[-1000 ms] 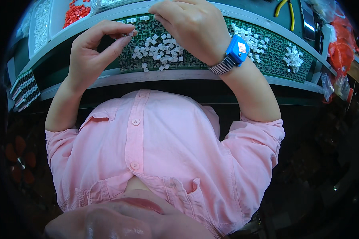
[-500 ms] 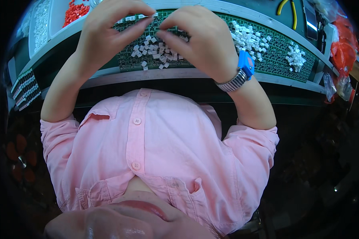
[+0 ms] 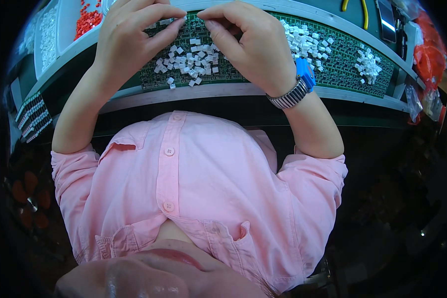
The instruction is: The person places a circuit board onto the table, retrieves small components from a container, and inserts them onto the circuit board by hand.
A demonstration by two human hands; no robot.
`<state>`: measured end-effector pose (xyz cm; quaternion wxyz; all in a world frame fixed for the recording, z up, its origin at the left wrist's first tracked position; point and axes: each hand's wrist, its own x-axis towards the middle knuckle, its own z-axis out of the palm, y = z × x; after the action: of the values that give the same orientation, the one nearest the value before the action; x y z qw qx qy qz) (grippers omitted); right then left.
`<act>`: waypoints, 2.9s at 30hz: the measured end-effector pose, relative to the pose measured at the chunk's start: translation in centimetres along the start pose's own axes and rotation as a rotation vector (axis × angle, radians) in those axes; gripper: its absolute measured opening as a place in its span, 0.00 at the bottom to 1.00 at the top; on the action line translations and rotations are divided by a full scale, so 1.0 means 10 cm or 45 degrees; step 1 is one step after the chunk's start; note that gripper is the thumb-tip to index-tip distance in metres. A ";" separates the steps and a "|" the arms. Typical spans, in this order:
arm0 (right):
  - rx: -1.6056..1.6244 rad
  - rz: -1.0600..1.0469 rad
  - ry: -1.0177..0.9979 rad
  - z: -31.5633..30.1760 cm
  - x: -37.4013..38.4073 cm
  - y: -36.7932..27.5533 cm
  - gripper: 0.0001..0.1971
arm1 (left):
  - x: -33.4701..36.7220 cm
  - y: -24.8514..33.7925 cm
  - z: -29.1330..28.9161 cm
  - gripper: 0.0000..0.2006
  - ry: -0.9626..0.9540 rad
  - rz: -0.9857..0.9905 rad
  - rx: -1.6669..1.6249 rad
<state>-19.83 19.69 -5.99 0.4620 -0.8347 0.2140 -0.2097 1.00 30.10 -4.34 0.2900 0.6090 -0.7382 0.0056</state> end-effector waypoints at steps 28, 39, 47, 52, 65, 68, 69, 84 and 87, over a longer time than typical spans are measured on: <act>-0.643 -0.544 0.035 -0.10 0.31 -0.04 0.17 | -0.09 0.14 -0.01 0.09 -0.297 0.037 -0.105; -0.444 -0.369 -0.026 -0.19 0.22 -0.09 0.15 | -0.08 0.13 -0.07 0.09 -0.289 0.185 -0.086; -0.575 -0.500 -0.026 -0.13 0.26 -0.07 0.13 | -0.12 0.07 -0.10 0.10 -0.380 0.062 -0.145; -0.646 -0.714 0.004 -0.05 0.35 -0.05 0.11 | -0.28 0.06 -0.15 0.14 -0.249 -0.063 -0.450; -0.672 -0.754 -0.055 -0.12 0.41 -0.19 0.11 | -0.33 0.08 -0.25 0.11 -0.259 -0.324 -0.719; -0.748 -0.714 -0.164 -0.13 0.42 -0.25 0.11 | -0.35 0.04 -0.24 0.11 -0.224 -0.298 -0.714; -0.749 -0.711 -0.162 -0.13 0.42 -0.25 0.11 | -0.34 0.04 -0.23 0.11 -0.201 -0.258 -0.703; -0.814 -0.536 -0.110 -0.13 0.11 -0.17 0.11 | 0.01 0.16 -0.23 0.08 -0.200 -0.397 -0.698; -0.599 -0.437 0.060 -0.11 0.05 -0.06 0.09 | 0.09 0.08 -0.02 0.07 -0.024 -0.095 -0.493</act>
<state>-19.94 18.94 -4.87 0.2085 -0.9378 0.1231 -0.2489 0.32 29.56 -3.49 0.3948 0.5687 -0.7052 -0.1530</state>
